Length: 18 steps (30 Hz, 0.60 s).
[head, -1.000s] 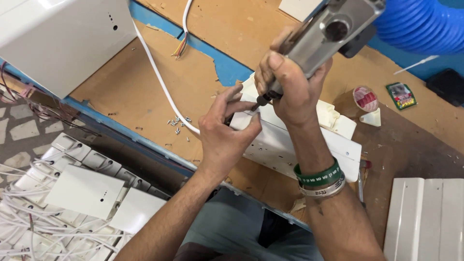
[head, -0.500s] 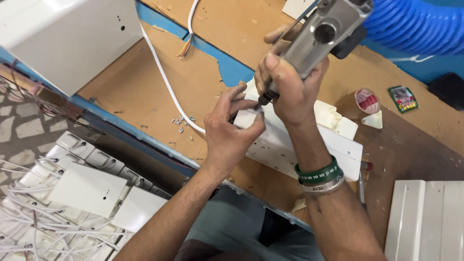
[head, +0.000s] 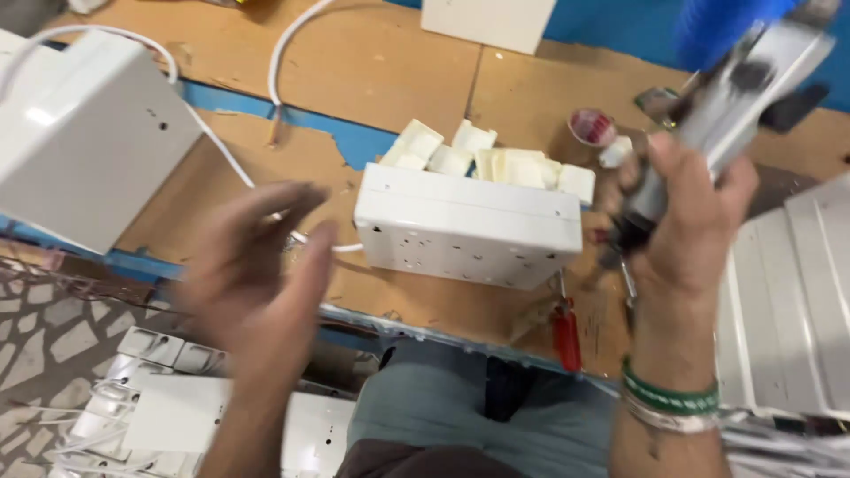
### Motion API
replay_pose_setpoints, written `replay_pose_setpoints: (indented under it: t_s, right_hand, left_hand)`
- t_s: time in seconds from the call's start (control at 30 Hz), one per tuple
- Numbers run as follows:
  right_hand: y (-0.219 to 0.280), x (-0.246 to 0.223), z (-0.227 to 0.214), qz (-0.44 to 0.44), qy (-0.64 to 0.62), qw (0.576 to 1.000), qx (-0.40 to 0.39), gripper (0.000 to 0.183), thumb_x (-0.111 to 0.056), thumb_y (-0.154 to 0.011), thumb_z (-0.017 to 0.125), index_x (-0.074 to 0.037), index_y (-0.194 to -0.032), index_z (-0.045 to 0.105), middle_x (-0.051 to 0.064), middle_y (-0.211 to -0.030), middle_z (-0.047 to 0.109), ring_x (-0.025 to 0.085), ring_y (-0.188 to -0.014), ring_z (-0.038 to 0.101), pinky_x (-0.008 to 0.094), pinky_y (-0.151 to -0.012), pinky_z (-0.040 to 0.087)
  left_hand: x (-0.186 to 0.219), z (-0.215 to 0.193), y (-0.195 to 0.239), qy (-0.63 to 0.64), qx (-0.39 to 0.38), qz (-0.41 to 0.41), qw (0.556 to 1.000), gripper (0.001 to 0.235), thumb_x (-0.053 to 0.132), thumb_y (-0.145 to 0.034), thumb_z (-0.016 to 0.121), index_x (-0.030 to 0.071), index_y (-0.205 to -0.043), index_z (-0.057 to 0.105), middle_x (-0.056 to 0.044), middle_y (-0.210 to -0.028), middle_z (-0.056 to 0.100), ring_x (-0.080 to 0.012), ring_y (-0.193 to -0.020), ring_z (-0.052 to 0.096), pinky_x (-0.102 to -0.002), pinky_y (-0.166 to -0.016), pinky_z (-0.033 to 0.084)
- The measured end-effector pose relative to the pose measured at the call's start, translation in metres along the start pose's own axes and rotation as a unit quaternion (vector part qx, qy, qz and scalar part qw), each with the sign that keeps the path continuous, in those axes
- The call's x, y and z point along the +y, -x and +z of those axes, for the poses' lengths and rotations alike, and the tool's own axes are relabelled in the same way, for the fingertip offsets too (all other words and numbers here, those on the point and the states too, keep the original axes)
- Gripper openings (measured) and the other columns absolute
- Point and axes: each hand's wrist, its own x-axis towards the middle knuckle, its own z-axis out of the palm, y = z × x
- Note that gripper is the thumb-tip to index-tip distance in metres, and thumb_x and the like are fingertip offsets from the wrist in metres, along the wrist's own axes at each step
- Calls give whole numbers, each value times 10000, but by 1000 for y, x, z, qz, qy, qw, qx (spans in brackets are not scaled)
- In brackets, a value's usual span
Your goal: Assembling white plastic hardware boxes using an air screwdriver and screws.
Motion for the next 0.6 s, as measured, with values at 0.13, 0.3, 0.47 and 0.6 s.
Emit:
replay_pose_setpoints:
  t_s: [0.13,0.3,0.47,0.6]
  right_hand:
    - [34,48,-110,-5,253,967,27,242,-173,-976,744,1,-1068,602,101,-827,631,173,-639,603,361,-614,523]
    - [71,92,-146,59,593,802,42,512,-221,-826,829,12,-1245,648,221,-962,727,368,-859,713,510,-791,574]
    - [93,102,-151,112,671,732,36,591,-261,-762,847,-89,-1298,664,268,-974,721,480,-884,683,581,-786,548]
    - [94,97,-131,77,682,727,11,539,-241,-787,830,-120,-1290,682,260,-1088,720,478,-925,684,579,-788,552]
  left_hand:
    - [2,-7,2,-52,-42,-4,998,343,54,-1028,786,39,-1321,608,-96,-1298,688,-178,-1244,699,-344,-1118,591]
    - [7,1,-15,-133,-116,23,984,360,71,-1015,797,34,-1322,613,-109,-1311,692,-191,-1252,696,-348,-1100,587]
    - [-5,40,-50,-187,-201,57,960,377,87,-1003,808,28,-1324,618,-123,-1324,697,-206,-1259,692,-353,-1081,582]
    - [-6,44,-72,-257,-230,80,935,391,99,-993,816,24,-1324,623,-134,-1334,701,-217,-1265,690,-357,-1067,578]
